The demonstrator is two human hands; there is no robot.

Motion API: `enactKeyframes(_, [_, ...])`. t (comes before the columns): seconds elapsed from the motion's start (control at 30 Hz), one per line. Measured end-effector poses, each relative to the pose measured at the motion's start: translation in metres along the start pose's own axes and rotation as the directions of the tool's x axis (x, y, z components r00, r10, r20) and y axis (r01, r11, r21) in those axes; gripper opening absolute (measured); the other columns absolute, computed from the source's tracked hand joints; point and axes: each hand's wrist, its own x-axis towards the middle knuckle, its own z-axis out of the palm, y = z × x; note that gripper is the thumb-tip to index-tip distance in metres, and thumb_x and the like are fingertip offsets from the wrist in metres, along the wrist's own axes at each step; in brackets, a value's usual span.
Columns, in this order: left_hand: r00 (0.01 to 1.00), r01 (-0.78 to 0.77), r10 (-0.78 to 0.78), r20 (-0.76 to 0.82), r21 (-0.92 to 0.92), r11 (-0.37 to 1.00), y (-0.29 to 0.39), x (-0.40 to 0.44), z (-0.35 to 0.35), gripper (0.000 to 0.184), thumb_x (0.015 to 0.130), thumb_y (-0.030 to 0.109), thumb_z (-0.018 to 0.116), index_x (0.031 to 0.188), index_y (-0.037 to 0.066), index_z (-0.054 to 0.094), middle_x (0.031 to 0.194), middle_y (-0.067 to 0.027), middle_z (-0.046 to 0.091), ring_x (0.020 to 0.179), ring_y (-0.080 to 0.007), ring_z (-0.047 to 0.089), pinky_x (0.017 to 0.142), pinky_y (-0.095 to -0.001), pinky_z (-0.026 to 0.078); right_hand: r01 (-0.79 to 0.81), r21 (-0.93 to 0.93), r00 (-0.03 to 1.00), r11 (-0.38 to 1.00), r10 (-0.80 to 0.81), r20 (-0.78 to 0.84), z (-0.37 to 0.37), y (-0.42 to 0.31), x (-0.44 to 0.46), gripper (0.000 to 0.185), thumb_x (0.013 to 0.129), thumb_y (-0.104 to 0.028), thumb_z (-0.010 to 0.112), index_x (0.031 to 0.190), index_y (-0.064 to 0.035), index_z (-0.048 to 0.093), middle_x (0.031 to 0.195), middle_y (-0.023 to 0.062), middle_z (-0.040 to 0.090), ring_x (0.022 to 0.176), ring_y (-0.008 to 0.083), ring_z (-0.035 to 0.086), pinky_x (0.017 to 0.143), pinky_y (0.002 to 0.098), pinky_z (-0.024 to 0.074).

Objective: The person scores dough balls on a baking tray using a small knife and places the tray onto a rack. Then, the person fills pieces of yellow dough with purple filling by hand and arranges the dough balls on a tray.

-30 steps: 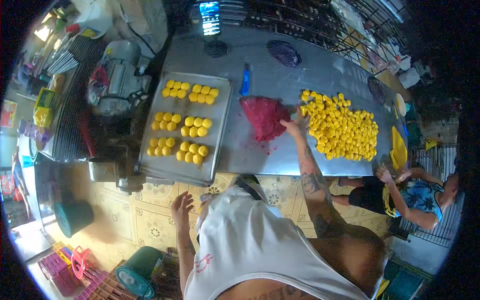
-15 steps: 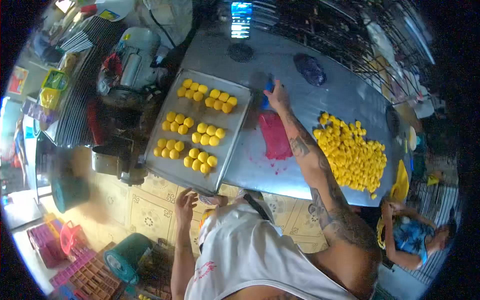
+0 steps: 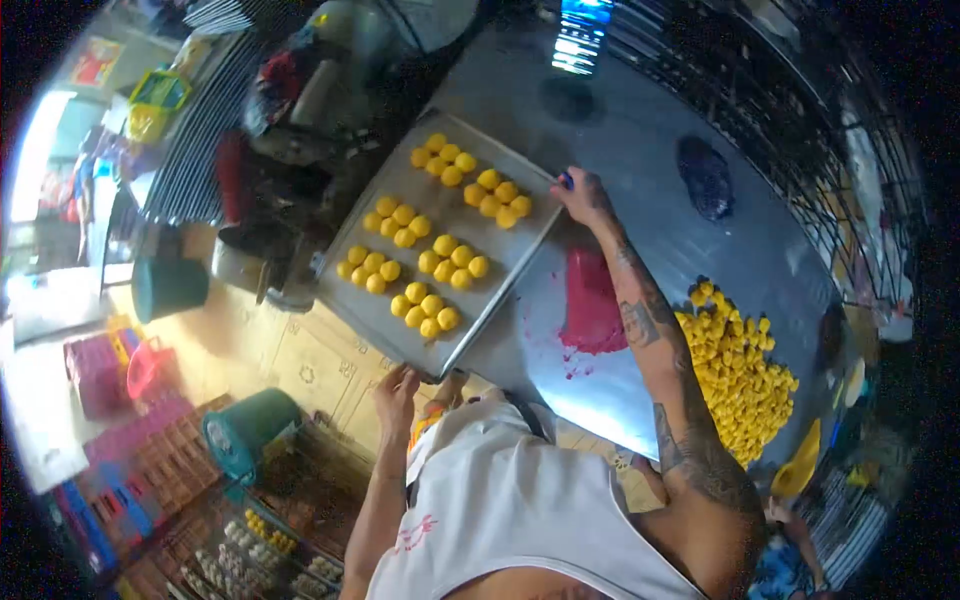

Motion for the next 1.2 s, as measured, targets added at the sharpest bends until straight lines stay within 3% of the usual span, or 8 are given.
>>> enactKeyframes(0.13, [0.999, 0.038, -0.040, 0.028, 0.070, 0.997, -0.009, 0.009, -0.007, 0.040, 0.089, 0.028, 0.063, 0.114, -0.003, 0.067, 0.090, -0.0029, 0.071, 0.088, -0.0156, 0.063, 0.078, -0.0330, 0.049, 0.290, -0.202, 0.929, 0.935, -0.326, -0.177, 0.009, 0.007, 0.008, 0.033, 0.077, -0.022, 0.078, 0.095, 0.0004, 0.063, 0.096, 0.0223, 0.066, 0.091, 0.0390, 0.064, 0.075, 0.0442, 0.0510])
enactKeyframes(0.33, [0.856, 0.505, -0.438, 0.276, -0.626, 0.594, 0.008, 0.010, -0.018, 0.021, 0.096, 0.024, 0.056, 0.106, 0.008, 0.065, 0.093, 0.0001, 0.064, 0.086, -0.0127, 0.058, 0.073, -0.0261, 0.043, 0.061, -0.127, 0.998, 0.990, -0.064, -0.022, -0.004, 0.002, 0.028, 0.037, 0.073, -0.026, 0.083, 0.090, -0.0010, 0.062, 0.090, 0.0180, 0.066, 0.083, 0.0314, 0.064, 0.074, 0.0412, 0.0509])
enactKeyframes(0.6, [0.895, 0.438, -0.191, 0.404, -0.709, 0.553, -0.040, 0.028, -0.038, 0.026, 0.098, 0.034, 0.051, 0.091, 0.012, 0.062, 0.075, 0.0004, 0.053, 0.072, -0.0121, 0.053, 0.065, -0.0277, 0.044, -0.126, -0.004, 0.983, 0.992, 0.125, 0.135, -0.089, -0.075, -0.048, 0.033, 0.073, -0.023, 0.084, 0.086, -0.0029, 0.061, 0.082, 0.0042, 0.063, 0.078, 0.0146, 0.059, 0.070, 0.0303, 0.0479])
enactKeyframes(0.77, [0.959, -0.035, 0.019, -0.283, -0.054, 0.998, -0.032, 0.055, -0.093, 0.044, 0.101, 0.040, 0.045, 0.090, -0.001, 0.058, 0.068, -0.0057, 0.051, 0.060, -0.0171, 0.045, 0.058, -0.0356, 0.041, -0.202, 0.159, 0.978, 0.966, 0.190, 0.087, -0.070, -0.069, -0.188, 0.023, 0.080, -0.019, 0.079, 0.084, -0.0029, 0.063, 0.077, 0.0026, 0.062, 0.071, 0.0124, 0.057, 0.067, 0.0286, 0.0479])
enactKeyframes(0.87, [0.978, -0.120, 0.127, -0.168, 0.052, 0.991, -0.031, 0.107, -0.128, 0.038, 0.100, 0.034, 0.049, 0.097, -0.002, 0.059, 0.077, -0.0088, 0.058, 0.064, -0.0171, 0.049, 0.061, -0.0349, 0.042, -0.623, 0.191, 0.782, 0.759, 0.609, 0.133, -0.019, -0.067, -0.258, 0.026, 0.081, -0.023, 0.078, 0.092, -0.0032, 0.066, 0.080, 0.0026, 0.064, 0.069, 0.0133, 0.058, 0.065, 0.0286, 0.0477])
enactKeyframes(1.0, [0.967, -0.249, 0.240, 0.088, 0.106, 0.963, -0.049, 0.147, -0.160, 0.033, 0.089, 0.024, 0.066, 0.114, 0.002, 0.061, 0.099, -0.0154, 0.064, 0.081, -0.0257, 0.060, 0.071, -0.0371, 0.049, -0.487, 0.146, 0.842, 0.861, 0.507, -0.183, 0.036, -0.113, -0.305, 0.026, 0.086, -0.026, 0.074, 0.100, -0.0046, 0.068, 0.080, 0.0013, 0.064, 0.066, 0.0120, 0.057, 0.058, 0.0284, 0.0455])
enactKeyframes(1.07, [0.631, -0.659, 0.763, 0.140, 0.617, 0.431, -0.012, 0.124, -0.165, 0.061, 0.075, 0.021, 0.078, 0.130, 0.009, 0.055, 0.126, -0.0197, 0.056, 0.111, -0.0388, 0.056, 0.092, -0.0427, 0.048, -0.285, 0.070, 0.934, 0.956, 0.294, -0.204, 0.052, -0.143, -0.309, 0.026, 0.092, -0.025, 0.066, 0.108, -0.0045, 0.066, 0.078, 0.0008, 0.062, 0.062, 0.0097, 0.055, 0.051, 0.0273, 0.0418])
enactKeyframes(1.2, [0.436, -0.882, 0.764, 0.476, 0.394, 0.258, 0.032, 0.123, -0.137, 0.080, 0.066, 0.029, 0.083, 0.137, 0.012, 0.047, 0.143, -0.0186, 0.042, 0.134, -0.0424, 0.035, 0.110, -0.0479, 0.033, -0.485, 0.295, 0.874, 0.823, 0.448, 0.187, 0.098, -0.220, -0.317, 0.024, 0.099, -0.021, 0.056, 0.114, -0.0027, 0.062, 0.068, -0.0009, 0.053, 0.055, 0.0063, 0.051, 0.046, 0.0252, 0.0401])
